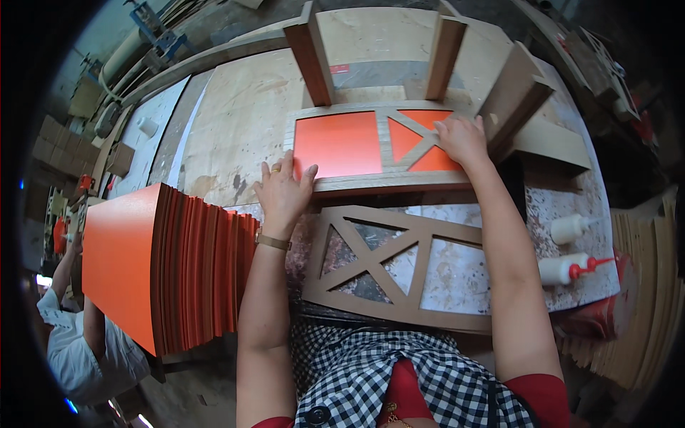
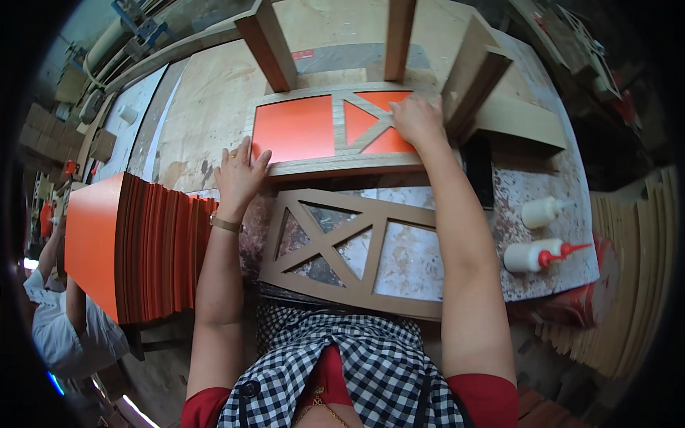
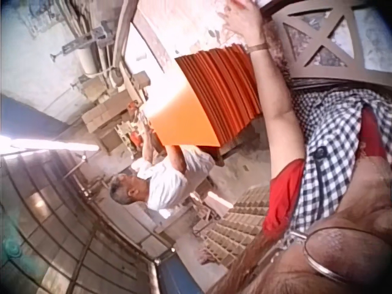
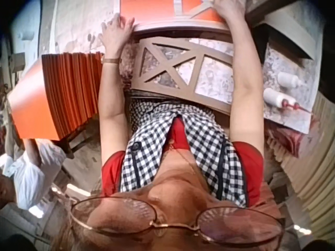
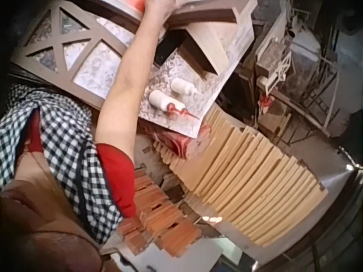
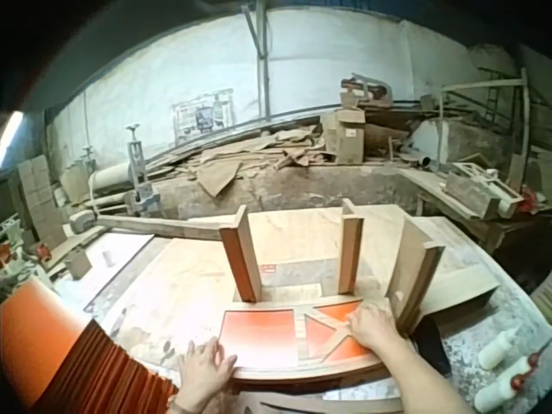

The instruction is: Applying glue to wooden frames and attaching decorative panels to assemble furniture components.

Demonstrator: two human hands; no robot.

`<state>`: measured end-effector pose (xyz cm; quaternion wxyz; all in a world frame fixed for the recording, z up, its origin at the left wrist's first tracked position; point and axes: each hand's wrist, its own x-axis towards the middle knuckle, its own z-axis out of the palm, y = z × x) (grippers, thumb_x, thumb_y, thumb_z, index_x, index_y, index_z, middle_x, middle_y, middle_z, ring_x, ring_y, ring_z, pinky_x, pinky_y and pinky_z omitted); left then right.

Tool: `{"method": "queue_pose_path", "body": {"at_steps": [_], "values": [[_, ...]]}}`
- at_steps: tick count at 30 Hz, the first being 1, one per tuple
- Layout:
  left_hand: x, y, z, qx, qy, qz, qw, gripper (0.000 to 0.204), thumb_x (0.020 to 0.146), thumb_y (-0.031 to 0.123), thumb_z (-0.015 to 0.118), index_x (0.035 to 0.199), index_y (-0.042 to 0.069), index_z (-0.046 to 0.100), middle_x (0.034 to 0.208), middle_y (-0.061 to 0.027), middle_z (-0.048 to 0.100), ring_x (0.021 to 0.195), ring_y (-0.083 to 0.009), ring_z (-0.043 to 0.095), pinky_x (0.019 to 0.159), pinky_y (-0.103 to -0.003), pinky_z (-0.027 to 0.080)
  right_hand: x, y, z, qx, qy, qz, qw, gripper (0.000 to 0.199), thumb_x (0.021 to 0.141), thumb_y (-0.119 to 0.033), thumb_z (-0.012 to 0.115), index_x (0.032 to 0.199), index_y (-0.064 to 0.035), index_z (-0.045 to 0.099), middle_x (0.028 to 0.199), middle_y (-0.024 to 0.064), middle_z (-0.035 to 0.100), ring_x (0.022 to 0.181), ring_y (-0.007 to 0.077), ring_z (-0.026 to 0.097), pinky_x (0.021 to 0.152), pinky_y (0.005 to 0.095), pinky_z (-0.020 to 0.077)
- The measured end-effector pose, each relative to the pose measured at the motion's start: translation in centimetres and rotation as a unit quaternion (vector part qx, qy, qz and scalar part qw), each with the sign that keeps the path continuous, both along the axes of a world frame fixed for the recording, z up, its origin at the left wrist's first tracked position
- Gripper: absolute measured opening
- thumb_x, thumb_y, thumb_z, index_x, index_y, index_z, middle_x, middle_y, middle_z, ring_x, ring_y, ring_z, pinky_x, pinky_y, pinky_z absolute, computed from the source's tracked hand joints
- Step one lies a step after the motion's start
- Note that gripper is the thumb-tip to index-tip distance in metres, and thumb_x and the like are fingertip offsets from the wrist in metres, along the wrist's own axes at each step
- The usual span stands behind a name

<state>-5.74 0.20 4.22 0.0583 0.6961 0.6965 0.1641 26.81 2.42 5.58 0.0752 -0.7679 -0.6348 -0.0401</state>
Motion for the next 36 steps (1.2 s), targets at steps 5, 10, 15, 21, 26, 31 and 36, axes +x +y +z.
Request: {"method": "queue_pose_path", "body": {"at_steps": [5, 10, 15, 21, 26, 31, 36], "values": [[2.1, -0.6, -0.7, 0.088, 0.044, -0.075, 0.992, 0.056, 0.085, 0.045, 0.053, 0.128, 0.01, 0.048, 0.137, -0.0109, 0.043, 0.13, -0.0368, 0.031, 0.1, -0.053, 0.026, 1.4, -2.8, 0.9, 0.074, 0.121, 0.068, 0.988, 0.035, 0.09, -0.03, 0.044, 0.098, -0.0027, 0.065, 0.107, 0.0139, 0.063, 0.099, 0.0306, 0.056, 0.097, 0.0452, 0.0347], [4.4, -0.8, -2.2, 0.158, 0.029, -0.24, 0.958, 0.054, 0.086, 0.044, 0.051, 0.131, 0.014, 0.046, 0.139, -0.0087, 0.041, 0.133, -0.0335, 0.028, 0.103, -0.051, 0.025, 3.0, -8.6, 0.1, 0.204, 0.23, 0.104, 0.946, 0.028, 0.087, -0.023, 0.052, 0.101, -0.0025, 0.065, 0.112, 0.0119, 0.063, 0.106, 0.0291, 0.056, 0.094, 0.0361, 0.0403], [5.8, -0.2, -2.8, 0.185, 0.046, -0.35, 0.917, 0.052, 0.087, 0.042, 0.049, 0.133, 0.018, 0.044, 0.14, -0.0078, 0.04, 0.133, -0.0318, 0.029, 0.104, -0.049, 0.025, 3.5, -12.1, -1.5, 0.216, 0.173, 0.126, 0.952, 0.023, 0.082, -0.012, 0.058, 0.102, -0.0026, 0.065, 0.113, 0.01, 0.063, 0.111, 0.0273, 0.056, 0.093, 0.0316, 0.0426], [5.8, -0.4, -3.4, 0.222, 0.085, -0.362, 0.902, 0.05, 0.087, 0.041, 0.048, 0.132, 0.021, 0.044, 0.139, -0.0066, 0.041, 0.133, -0.031, 0.031, 0.105, -0.049, 0.025, 4.1, -11.6, -4.3, 0.246, 0.16, 0.17, 0.941, 0.023, 0.077, -0.002, 0.06, 0.099, -0.0017, 0.066, 0.11, 0.0099, 0.064, 0.109, 0.0266, 0.057, 0.094, 0.0315, 0.0425], [5.3, -0.5, -3.1, 0.198, 0.062, -0.361, 0.909, 0.049, 0.087, 0.04, 0.046, 0.132, 0.021, 0.045, 0.138, -0.0062, 0.041, 0.133, -0.0301, 0.029, 0.106, -0.05, 0.024, 4.5, -11.0, -4.6, 0.23, 0.281, 0.154, 0.919, 0.018, 0.073, -0.003, 0.065, 0.09, -0.0027, 0.07, 0.102, 0.0068, 0.067, 0.102, 0.026, 0.06, 0.089, 0.0311, 0.0454], [4.8, -0.2, -3.7, 0.22, -0.035, -0.324, 0.919, 0.047, 0.087, 0.038, 0.048, 0.13, 0.018, 0.045, 0.138, -0.0067, 0.042, 0.135, -0.0293, 0.027, 0.108, -0.049, 0.021, 4.0, -11.7, -4.3, 0.184, 0.285, 0.116, 0.934, 0.021, 0.074, -0.003, 0.064, 0.094, -0.0016, 0.069, 0.106, 0.0106, 0.066, 0.112, 0.0263, 0.056, 0.094, 0.0312, 0.0421], [1.7, 1.5, -1.6, 0.204, -0.139, -0.1, 0.964, 0.037, 0.085, 0.018, 0.05, 0.119, 0.004, 0.05, 0.127, -0.0158, 0.049, 0.115, -0.0334, 0.047, 0.096, -0.046, 0.035, 4.2, -11.5, -3.8, 0.166, 0.295, 0.091, 0.937, 0.023, 0.074, -0.005, 0.065, 0.097, -0.0026, 0.068, 0.109, 0.0107, 0.065, 0.114, 0.0269, 0.054, 0.097, 0.0322, 0.0404]]}}
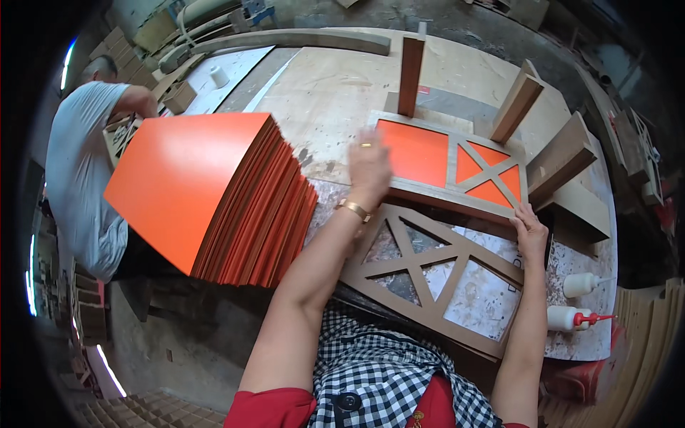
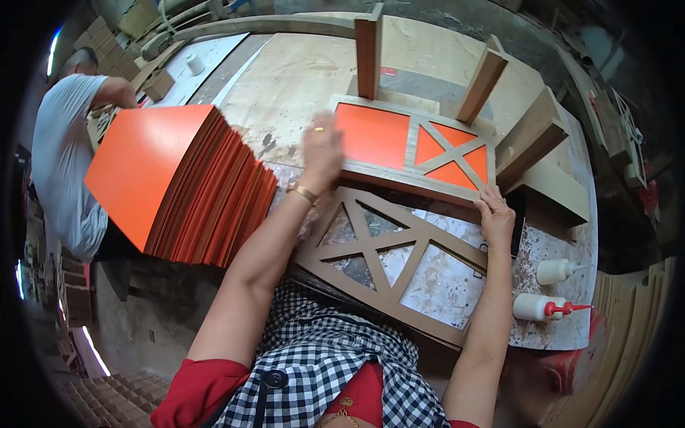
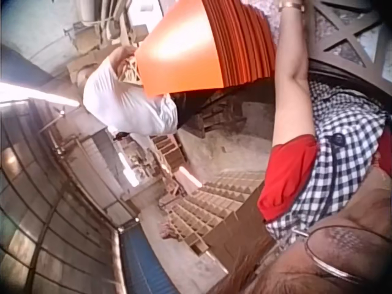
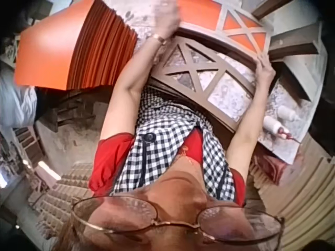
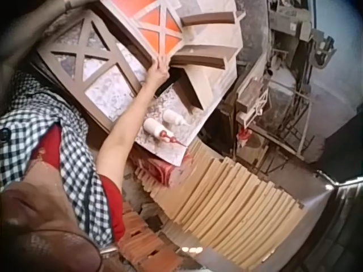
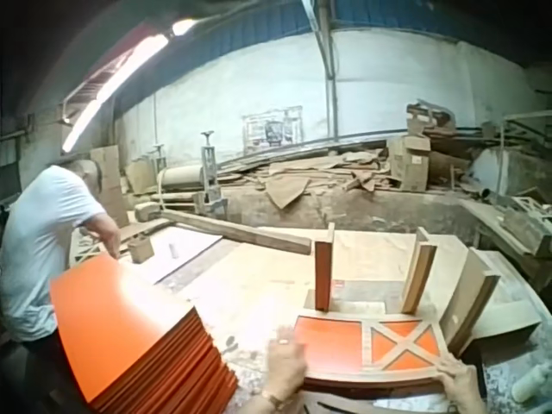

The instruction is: Applying glue to wooden frames and attaching decorative panels to assemble furniture components.

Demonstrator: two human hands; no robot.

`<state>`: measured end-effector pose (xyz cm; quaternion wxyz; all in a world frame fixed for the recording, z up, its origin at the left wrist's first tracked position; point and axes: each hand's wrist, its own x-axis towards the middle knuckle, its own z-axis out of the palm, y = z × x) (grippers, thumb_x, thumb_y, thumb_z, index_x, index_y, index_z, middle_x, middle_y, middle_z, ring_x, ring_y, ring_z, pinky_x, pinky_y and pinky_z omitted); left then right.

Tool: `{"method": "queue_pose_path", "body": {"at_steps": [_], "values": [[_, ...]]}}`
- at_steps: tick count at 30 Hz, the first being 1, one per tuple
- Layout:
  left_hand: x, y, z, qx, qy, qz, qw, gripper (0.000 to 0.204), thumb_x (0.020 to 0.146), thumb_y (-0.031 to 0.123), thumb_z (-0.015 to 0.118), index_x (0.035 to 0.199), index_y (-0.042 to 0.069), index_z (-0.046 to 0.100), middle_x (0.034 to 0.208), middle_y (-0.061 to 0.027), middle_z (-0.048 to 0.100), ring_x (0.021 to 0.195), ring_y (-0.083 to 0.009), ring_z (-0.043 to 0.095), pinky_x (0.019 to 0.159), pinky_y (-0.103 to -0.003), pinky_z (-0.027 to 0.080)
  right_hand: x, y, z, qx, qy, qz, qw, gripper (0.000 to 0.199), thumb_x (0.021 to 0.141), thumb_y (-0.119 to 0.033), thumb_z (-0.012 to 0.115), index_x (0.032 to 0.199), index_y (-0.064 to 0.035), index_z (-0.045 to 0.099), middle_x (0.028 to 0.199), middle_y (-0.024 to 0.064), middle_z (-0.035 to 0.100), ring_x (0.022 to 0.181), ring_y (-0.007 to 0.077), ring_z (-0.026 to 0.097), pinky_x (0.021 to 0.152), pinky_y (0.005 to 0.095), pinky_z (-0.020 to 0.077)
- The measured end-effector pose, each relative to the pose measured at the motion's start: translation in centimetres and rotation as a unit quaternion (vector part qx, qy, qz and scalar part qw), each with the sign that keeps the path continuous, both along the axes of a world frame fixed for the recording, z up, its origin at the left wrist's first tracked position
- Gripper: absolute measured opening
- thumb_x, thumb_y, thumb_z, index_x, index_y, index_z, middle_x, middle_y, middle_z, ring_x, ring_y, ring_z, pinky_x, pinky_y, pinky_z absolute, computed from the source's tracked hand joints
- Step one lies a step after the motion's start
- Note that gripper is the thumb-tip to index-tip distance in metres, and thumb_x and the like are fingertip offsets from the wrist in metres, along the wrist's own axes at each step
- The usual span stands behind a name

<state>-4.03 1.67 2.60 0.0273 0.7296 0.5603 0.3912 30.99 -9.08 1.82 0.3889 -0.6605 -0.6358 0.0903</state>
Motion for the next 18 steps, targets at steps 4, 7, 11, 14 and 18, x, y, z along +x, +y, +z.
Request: {"method": "queue_pose_path", "body": {"at_steps": [4, 7, 11, 14, 18], "values": [[-2.8, 1.5, -2.0, -0.042, -0.002, 0.111, 0.993, 0.031, 0.082, 0.008, 0.046, 0.11, -0.006, 0.05, 0.114, -0.0241, 0.053, 0.089, -0.037, 0.056, 0.076, -0.045, 0.043, 0.3, -0.3, -0.1, 0.015, -0.049, -0.016, 0.999, 0.021, 0.073, -0.007, 0.065, 0.094, -0.0027, 0.069, 0.105, 0.0104, 0.066, 0.109, 0.0278, 0.057, 0.094, 0.0325, 0.0423], [-2.1, 1.6, -2.4, -0.141, -0.03, 0.094, 0.985, 0.032, 0.082, 0.007, 0.044, 0.111, -0.006, 0.049, 0.109, -0.0253, 0.055, 0.085, -0.0405, 0.057, 0.075, -0.045, 0.044, -1.1, 1.0, 0.6, 0.034, -0.094, -0.016, 0.995, 0.019, 0.073, -0.008, 0.065, 0.091, -0.0024, 0.069, 0.1, 0.0101, 0.068, 0.103, 0.0285, 0.06, 0.09, 0.0327, 0.0444], [-2.5, 2.1, -3.6, -0.147, -0.007, 0.117, 0.982, 0.036, 0.082, 0.006, 0.042, 0.116, -0.006, 0.046, 0.103, -0.0258, 0.057, 0.079, -0.0423, 0.057, 0.074, -0.046, 0.044, -7.4, 2.8, 5.6, -0.016, -0.111, 0.004, 0.994, 0.016, 0.075, -0.008, 0.063, 0.088, -0.0002, 0.067, 0.089, 0.0102, 0.067, 0.087, 0.0258, 0.061, 0.078, 0.0307, 0.047], [-1.7, 1.8, -2.7, -0.164, -0.001, 0.115, 0.98, 0.039, 0.082, 0.006, 0.041, 0.119, -0.006, 0.044, 0.102, -0.0253, 0.058, 0.079, -0.0416, 0.057, 0.074, -0.046, 0.044, -12.6, 7.5, 4.5, 0.043, -0.033, 0.092, 0.994, 0.013, 0.075, -0.013, 0.064, 0.081, -0.0015, 0.063, 0.08, 0.0074, 0.061, 0.073, 0.0235, 0.055, 0.067, 0.031, 0.0447], [-1.8, 1.1, -1.8, -0.178, 0.012, 0.126, 0.976, 0.042, 0.083, 0.006, 0.041, 0.122, -0.005, 0.042, 0.101, -0.0242, 0.059, 0.078, -0.0405, 0.058, 0.075, -0.045, 0.045, -16.7, 11.3, 4.3, -0.07, -0.022, 0.068, 0.995, 0.018, 0.075, -0.019, 0.065, 0.081, -0.0036, 0.059, 0.076, 0.0096, 0.06, 0.074, 0.0256, 0.056, 0.066, 0.0357, 0.0443]]}}
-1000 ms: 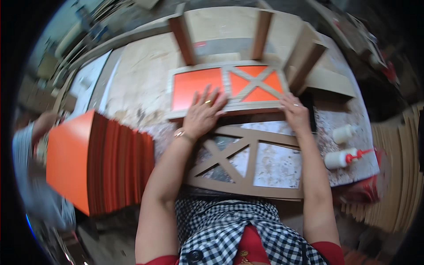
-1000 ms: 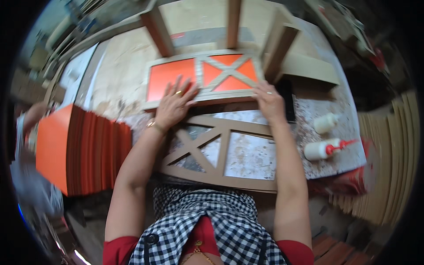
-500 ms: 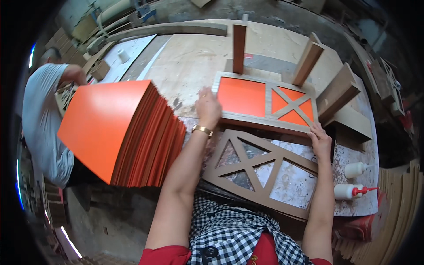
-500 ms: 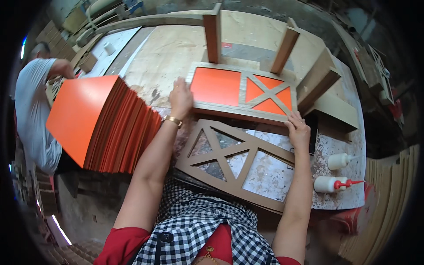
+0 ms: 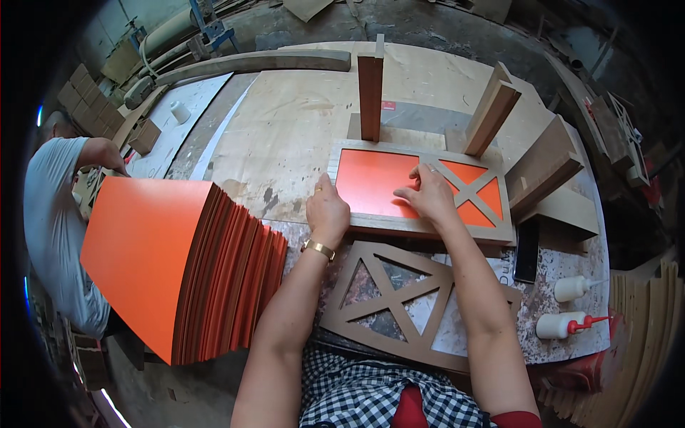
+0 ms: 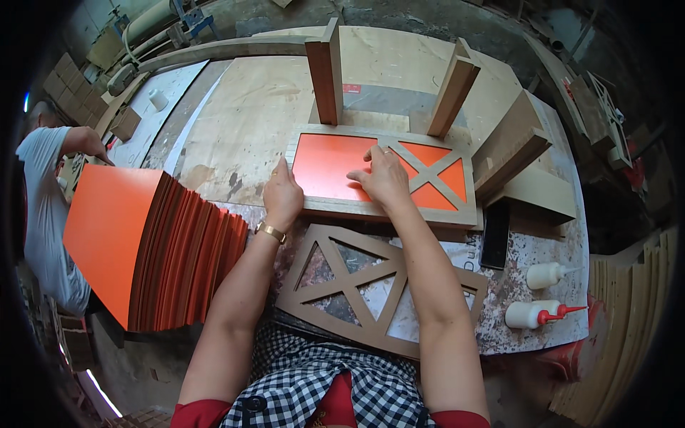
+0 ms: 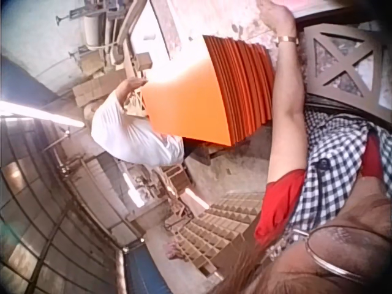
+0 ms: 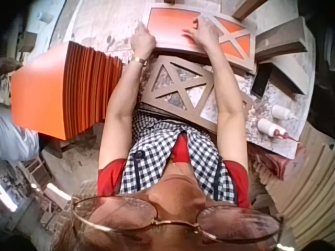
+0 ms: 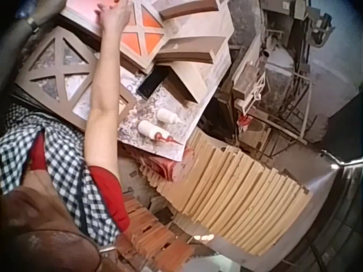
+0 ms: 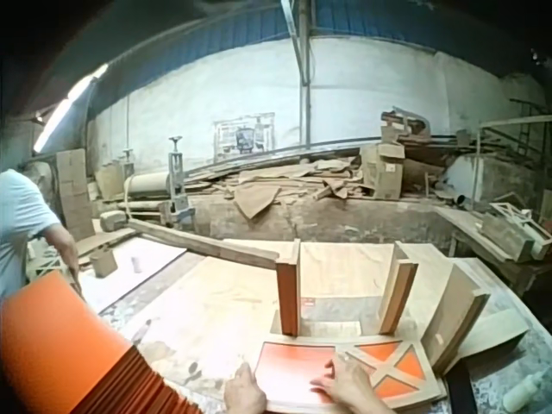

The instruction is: Applying glue to wooden frames and attaching decorative panels to assemble furniture components.

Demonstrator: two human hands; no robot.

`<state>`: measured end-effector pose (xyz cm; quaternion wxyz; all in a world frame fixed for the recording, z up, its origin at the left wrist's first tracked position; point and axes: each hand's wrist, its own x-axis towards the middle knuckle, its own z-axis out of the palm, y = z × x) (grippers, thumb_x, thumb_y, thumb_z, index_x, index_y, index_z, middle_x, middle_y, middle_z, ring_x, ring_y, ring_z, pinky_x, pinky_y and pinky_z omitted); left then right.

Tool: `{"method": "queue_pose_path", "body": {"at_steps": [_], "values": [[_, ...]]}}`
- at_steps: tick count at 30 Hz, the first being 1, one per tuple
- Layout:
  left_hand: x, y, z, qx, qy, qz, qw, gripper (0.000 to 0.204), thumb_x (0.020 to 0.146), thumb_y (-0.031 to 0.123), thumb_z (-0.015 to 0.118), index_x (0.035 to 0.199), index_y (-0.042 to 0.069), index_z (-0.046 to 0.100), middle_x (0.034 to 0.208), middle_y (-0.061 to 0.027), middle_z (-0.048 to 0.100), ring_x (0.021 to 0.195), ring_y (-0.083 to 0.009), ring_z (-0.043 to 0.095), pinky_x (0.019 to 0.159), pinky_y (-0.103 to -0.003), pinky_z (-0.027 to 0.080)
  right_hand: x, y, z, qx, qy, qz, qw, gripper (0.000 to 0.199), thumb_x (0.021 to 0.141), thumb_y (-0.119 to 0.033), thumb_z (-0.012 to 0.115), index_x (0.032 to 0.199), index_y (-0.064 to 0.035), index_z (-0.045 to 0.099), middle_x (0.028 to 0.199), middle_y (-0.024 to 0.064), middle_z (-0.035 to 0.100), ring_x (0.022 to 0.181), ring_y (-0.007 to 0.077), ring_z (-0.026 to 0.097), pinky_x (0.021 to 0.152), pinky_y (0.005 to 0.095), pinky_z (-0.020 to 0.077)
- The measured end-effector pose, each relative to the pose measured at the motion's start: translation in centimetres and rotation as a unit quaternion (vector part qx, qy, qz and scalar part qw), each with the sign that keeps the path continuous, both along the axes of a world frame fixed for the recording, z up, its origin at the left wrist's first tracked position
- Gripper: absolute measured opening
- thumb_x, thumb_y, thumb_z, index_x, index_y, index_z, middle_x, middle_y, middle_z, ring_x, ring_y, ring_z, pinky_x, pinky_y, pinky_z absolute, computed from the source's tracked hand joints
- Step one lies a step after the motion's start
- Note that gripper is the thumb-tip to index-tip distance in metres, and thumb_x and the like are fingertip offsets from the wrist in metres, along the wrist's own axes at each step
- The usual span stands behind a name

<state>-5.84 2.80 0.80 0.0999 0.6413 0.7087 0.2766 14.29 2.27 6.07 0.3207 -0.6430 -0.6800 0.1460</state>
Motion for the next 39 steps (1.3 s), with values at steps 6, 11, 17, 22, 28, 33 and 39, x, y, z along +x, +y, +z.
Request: {"method": "queue_pose_path", "body": {"at_steps": [6, 11, 17, 22, 28, 33, 39], "values": [[0.1, -0.2, 0.2, -0.022, 0.008, 0.009, 1.0, 0.044, 0.083, 0.008, 0.042, 0.126, -0.004, 0.04, 0.107, -0.0235, 0.057, 0.084, -0.0395, 0.058, 0.08, -0.043, 0.043, -1.2, 2.8, -2.0, -0.076, -0.067, -0.078, 0.992, 0.023, 0.078, -0.026, 0.064, 0.082, -0.0043, 0.058, 0.077, 0.0082, 0.06, 0.07, 0.0258, 0.056, 0.063, 0.0371, 0.0433], [1.0, 0.3, 0.1, 0.011, -0.02, 0.013, 1.0, 0.048, 0.085, 0.014, 0.044, 0.13, -0.002, 0.037, 0.119, -0.0247, 0.052, 0.103, -0.0406, 0.052, 0.088, -0.045, 0.04, 1.5, 3.3, -2.1, -0.077, 0.025, -0.146, 0.986, 0.024, 0.088, -0.029, 0.052, 0.088, -0.0056, 0.057, 0.076, 0.0069, 0.059, 0.062, 0.0221, 0.054, 0.059, 0.0344, 0.0436], [-0.1, -1.7, 0.3, 0.203, -0.009, 0.035, 0.979, 0.056, 0.087, 0.021, 0.05, 0.135, 0.0, 0.032, 0.133, -0.0229, 0.042, 0.126, -0.0409, 0.035, 0.099, -0.051, 0.03, 2.3, -1.2, 1.3, 0.057, 0.52, -0.097, 0.847, 0.021, 0.095, -0.022, 0.04, 0.085, -0.0079, 0.051, 0.066, 0.0014, 0.048, 0.055, 0.0082, 0.044, 0.049, 0.0224, 0.0381], [2.1, -13.2, 7.1, 0.352, -0.108, -0.294, 0.882, 0.037, 0.075, 0.002, 0.056, 0.112, 0.001, 0.055, 0.119, -0.0167, 0.055, 0.107, -0.0347, 0.054, 0.094, -0.044, 0.039, 0.3, -7.0, 1.6, 0.034, 0.575, -0.075, 0.814, 0.027, 0.096, -0.026, 0.042, 0.078, -0.0083, 0.046, 0.06, 0.0004, 0.041, 0.049, 0.0087, 0.041, 0.046, 0.0223, 0.0355], [-13.7, -28.1, 19.5, 0.211, -0.049, -0.382, 0.898, 0.023, 0.082, 0.012, 0.059, 0.103, 0.004, 0.062, 0.113, -0.0132, 0.06, 0.096, -0.0257, 0.061, 0.093, -0.039, 0.046, -5.9, -10.8, 4.7, -0.102, 0.54, 0.166, 0.819, 0.035, 0.097, -0.03, 0.044, 0.072, -0.0078, 0.05, 0.058, 0.0016, 0.048, 0.049, 0.0085, 0.042, 0.046, 0.0218, 0.0358], [-29.4, -23.5, 24.8, 0.384, 0.194, 0.05, 0.901, 0.021, 0.086, 0.006, 0.053, 0.103, -0.004, 0.059, 0.11, -0.0152, 0.06, 0.093, -0.0311, 0.058, 0.085, -0.037, 0.045, -14.7, -14.3, 12.9, -0.111, 0.447, 0.339, 0.82, 0.036, 0.095, -0.032, 0.049, 0.087, 0.001, 0.06, 0.066, 0.0064, 0.059, 0.057, 0.0107, 0.052, 0.053, 0.0206, 0.0404], [-44.8, -18.3, 23.6, 0.051, 0.08, 0.233, 0.968, 0.037, 0.084, 0.03, 0.051, 0.094, -0.004, 0.062, 0.094, -0.0173, 0.064, 0.08, -0.0313, 0.058, 0.073, -0.036, 0.046, -19.5, -17.2, 15.7, -0.091, 0.244, 0.383, 0.886, 0.058, 0.093, -0.027, 0.052, 0.134, 0.009, 0.032, 0.095, 0.0128, 0.056, 0.076, 0.0139, 0.052, 0.063, 0.0226, 0.0432]]}}
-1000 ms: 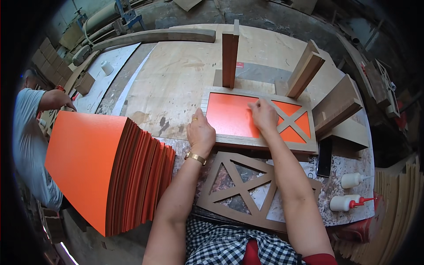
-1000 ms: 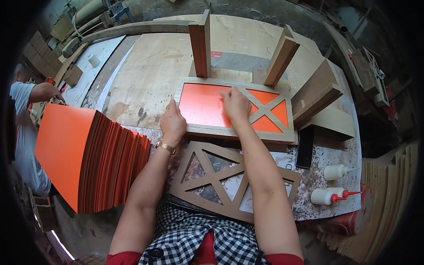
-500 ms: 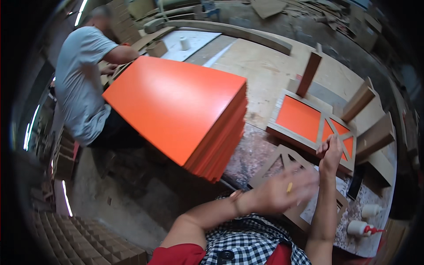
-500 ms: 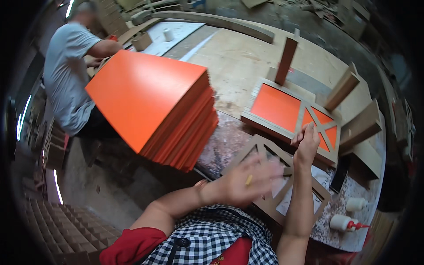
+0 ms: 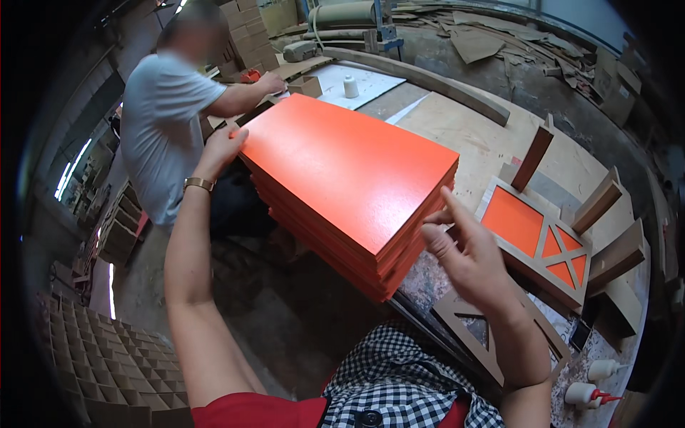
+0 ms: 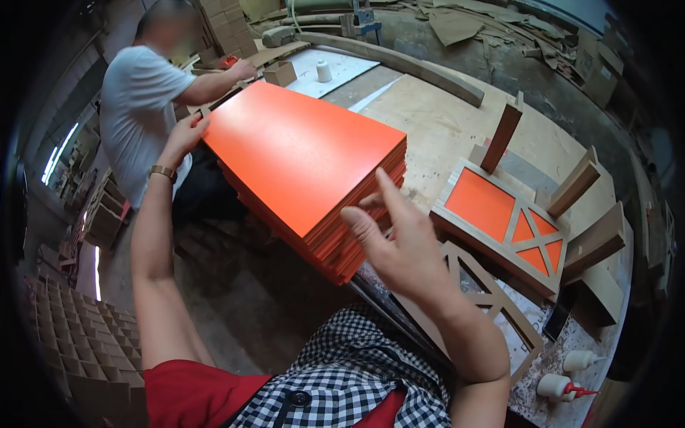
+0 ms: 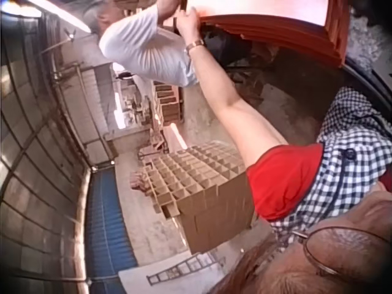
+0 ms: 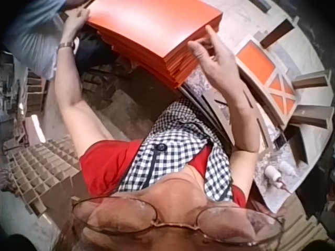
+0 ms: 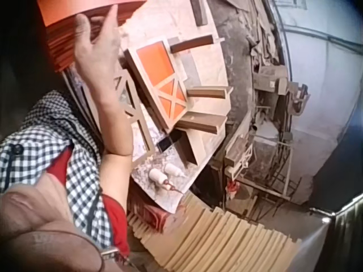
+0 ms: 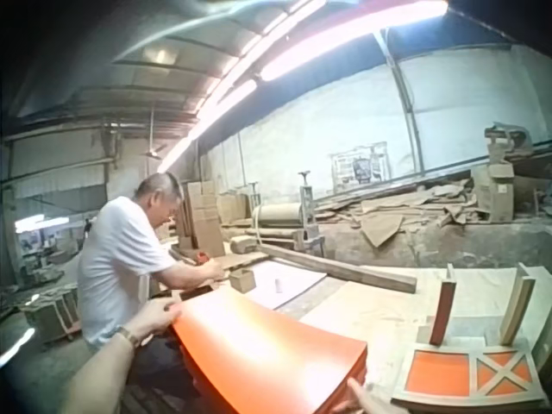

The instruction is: Applying glue to wooden frames and attaching decorative panels to assemble furniture components.

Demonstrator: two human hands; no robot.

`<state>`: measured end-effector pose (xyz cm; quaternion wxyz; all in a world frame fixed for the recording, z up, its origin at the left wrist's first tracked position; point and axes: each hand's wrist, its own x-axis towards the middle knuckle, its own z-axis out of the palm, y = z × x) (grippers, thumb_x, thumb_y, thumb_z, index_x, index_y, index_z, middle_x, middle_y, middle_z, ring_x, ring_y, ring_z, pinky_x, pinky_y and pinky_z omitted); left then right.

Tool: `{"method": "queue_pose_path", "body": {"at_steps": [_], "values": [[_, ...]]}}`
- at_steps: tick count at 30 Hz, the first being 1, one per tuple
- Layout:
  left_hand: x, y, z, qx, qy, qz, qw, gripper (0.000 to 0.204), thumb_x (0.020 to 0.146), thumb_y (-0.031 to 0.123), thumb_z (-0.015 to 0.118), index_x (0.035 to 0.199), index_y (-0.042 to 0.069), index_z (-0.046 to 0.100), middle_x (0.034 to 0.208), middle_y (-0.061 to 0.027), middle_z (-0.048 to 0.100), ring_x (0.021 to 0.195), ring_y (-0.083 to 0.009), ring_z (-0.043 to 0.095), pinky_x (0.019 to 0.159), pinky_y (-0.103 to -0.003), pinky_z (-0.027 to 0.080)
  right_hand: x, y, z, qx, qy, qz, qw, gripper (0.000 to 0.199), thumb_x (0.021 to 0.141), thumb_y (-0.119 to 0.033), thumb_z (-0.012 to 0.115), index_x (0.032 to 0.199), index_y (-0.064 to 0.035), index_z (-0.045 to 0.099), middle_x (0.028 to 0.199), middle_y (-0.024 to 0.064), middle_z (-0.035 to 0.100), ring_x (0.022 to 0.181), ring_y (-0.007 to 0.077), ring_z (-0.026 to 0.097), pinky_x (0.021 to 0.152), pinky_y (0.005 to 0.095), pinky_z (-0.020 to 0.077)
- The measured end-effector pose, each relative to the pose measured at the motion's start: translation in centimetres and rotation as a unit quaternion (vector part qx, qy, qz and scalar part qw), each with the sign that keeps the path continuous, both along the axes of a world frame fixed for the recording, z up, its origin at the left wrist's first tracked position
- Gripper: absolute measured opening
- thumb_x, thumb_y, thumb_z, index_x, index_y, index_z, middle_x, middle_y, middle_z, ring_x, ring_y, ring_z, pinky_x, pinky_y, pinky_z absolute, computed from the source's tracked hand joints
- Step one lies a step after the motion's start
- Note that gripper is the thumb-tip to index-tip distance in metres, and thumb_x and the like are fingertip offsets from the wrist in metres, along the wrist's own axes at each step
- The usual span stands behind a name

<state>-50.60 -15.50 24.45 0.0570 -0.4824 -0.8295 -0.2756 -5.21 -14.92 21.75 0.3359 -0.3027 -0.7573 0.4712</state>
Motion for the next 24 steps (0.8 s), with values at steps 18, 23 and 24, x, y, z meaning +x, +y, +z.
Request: {"method": "queue_pose_path", "body": {"at_steps": [18, 23, 24], "values": [[-2.8, 3.5, -0.5, 0.163, -0.309, -0.125, 0.929, 0.028, 0.084, 0.022, 0.051, 0.084, -0.004, 0.062, 0.088, -0.0113, 0.064, 0.063, -0.0209, 0.058, 0.057, -0.031, 0.047, -2.6, -1.1, -0.5, 0.059, -0.044, -0.062, 0.995, 0.071, 0.092, -0.039, 0.053, 0.132, 0.0149, 0.031, 0.081, 0.0106, 0.054, 0.066, 0.0152, 0.05, 0.057, 0.0238, 0.0401], [1.1, 1.9, 2.6, 0.187, -0.326, -0.12, 0.919, 0.025, 0.085, 0.018, 0.049, 0.089, -0.003, 0.061, 0.093, -0.0113, 0.063, 0.069, -0.0182, 0.057, 0.06, -0.028, 0.046, -3.0, -1.5, -0.4, -0.002, 0.005, -0.062, 0.998, 0.066, 0.091, -0.029, 0.056, 0.134, 0.013, 0.029, 0.08, 0.0095, 0.052, 0.065, 0.0128, 0.049, 0.056, 0.0208, 0.0395], [1.9, 1.4, 3.1, 0.192, -0.328, -0.119, 0.917, 0.024, 0.085, 0.017, 0.049, 0.09, -0.003, 0.061, 0.094, -0.0113, 0.062, 0.071, -0.0176, 0.057, 0.06, -0.028, 0.046, -3.2, -1.6, -0.4, -0.018, 0.018, -0.065, 0.998, 0.065, 0.091, -0.026, 0.057, 0.134, 0.0125, 0.029, 0.08, 0.0092, 0.052, 0.065, 0.0122, 0.049, 0.056, 0.0199, 0.0394]]}}
